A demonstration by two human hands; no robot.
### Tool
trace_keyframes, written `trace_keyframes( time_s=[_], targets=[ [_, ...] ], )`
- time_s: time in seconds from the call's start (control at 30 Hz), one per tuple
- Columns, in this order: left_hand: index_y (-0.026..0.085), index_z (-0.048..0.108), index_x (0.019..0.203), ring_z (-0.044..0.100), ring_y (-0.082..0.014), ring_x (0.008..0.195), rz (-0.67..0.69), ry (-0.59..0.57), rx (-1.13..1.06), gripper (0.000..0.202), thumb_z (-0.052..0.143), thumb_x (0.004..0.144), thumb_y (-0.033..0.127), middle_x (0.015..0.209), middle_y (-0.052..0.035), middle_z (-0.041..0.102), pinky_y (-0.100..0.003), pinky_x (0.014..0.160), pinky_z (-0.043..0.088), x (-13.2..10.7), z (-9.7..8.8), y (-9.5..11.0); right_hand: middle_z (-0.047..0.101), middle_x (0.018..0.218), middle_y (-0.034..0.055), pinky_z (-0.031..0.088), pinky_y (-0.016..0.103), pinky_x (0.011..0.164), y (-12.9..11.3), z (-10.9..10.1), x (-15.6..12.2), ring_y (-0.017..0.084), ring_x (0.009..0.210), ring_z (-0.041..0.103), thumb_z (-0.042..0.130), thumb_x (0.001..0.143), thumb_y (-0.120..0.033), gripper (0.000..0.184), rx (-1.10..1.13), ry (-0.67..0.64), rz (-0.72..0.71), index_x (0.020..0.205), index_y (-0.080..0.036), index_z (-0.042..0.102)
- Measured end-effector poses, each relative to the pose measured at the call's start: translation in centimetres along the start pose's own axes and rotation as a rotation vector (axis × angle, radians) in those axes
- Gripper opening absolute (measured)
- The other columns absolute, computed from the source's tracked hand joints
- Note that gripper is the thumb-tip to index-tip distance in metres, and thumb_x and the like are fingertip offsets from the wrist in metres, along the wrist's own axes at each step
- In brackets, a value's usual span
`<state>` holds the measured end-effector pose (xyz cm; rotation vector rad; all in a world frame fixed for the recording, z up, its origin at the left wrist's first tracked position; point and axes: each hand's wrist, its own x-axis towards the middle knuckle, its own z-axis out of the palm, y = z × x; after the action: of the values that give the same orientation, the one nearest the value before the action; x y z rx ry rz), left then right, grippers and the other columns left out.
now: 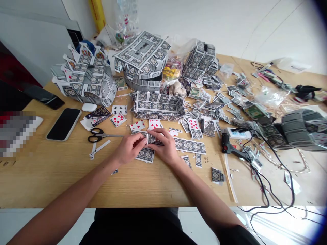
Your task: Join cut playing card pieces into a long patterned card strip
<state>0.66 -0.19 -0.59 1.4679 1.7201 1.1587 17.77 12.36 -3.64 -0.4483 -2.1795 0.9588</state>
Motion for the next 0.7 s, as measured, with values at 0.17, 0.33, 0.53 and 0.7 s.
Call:
trace_keyframes(
  time_s=[0.17, 0.33, 0.53, 0.7],
  targets=[
    [0.019, 0.055, 0.078, 0.045, -0.0106, 0.06, 0.001, -0.004, 0.024, 0.038, 0.053, 0.108, 0.043, 0.066, 0.005, 0.05, -0.025, 0.058, 0.034, -0.08, 0.07, -0.17, 0.069, 0.125, 0.0074, 0.062, 0.043, 0.101, 0.1, 0.0, 0.02, 0.025, 0.115, 0.07, 0.088, 0.088, -0.035, 0.058, 0.001, 0.015, -0.039, 0.142, -0.037, 0.07],
    [0.019, 0.054, 0.078, 0.044, -0.0108, 0.06, 0.003, -0.021, 0.004, 0.038, 0.054, 0.108, 0.042, 0.066, 0.0051, 0.05, -0.025, 0.058, 0.034, 0.04, -0.01, -0.33, 0.069, 0.126, 0.008, 0.063, 0.044, 0.102, 0.23, -0.04, -0.01, 0.025, 0.116, 0.071, 0.087, 0.088, -0.036, 0.058, -0.016, 0.004, -0.058, 0.143, -0.036, 0.069],
    [0.019, 0.054, 0.076, 0.044, -0.0109, 0.059, 0.003, -0.045, -0.011, 0.039, 0.053, 0.107, 0.043, 0.065, 0.005, 0.051, -0.025, 0.058, 0.033, 0.18, -0.27, -0.35, 0.07, 0.129, 0.0076, 0.063, 0.045, 0.104, 0.26, -0.11, 0.02, 0.026, 0.118, 0.071, 0.087, 0.089, -0.035, 0.061, -0.027, -0.023, -0.063, 0.146, -0.038, 0.067],
    [0.019, 0.055, 0.076, 0.045, -0.0117, 0.06, -0.009, -0.068, 0.001, 0.04, 0.052, 0.107, 0.044, 0.066, 0.0038, 0.053, -0.026, 0.058, 0.034, 0.23, -0.43, -0.59, 0.071, 0.131, 0.0087, 0.062, 0.044, 0.104, 0.12, -0.15, 0.09, 0.025, 0.119, 0.071, 0.087, 0.088, -0.033, 0.061, -0.012, -0.024, -0.08, 0.146, -0.037, 0.067]
  ],
)
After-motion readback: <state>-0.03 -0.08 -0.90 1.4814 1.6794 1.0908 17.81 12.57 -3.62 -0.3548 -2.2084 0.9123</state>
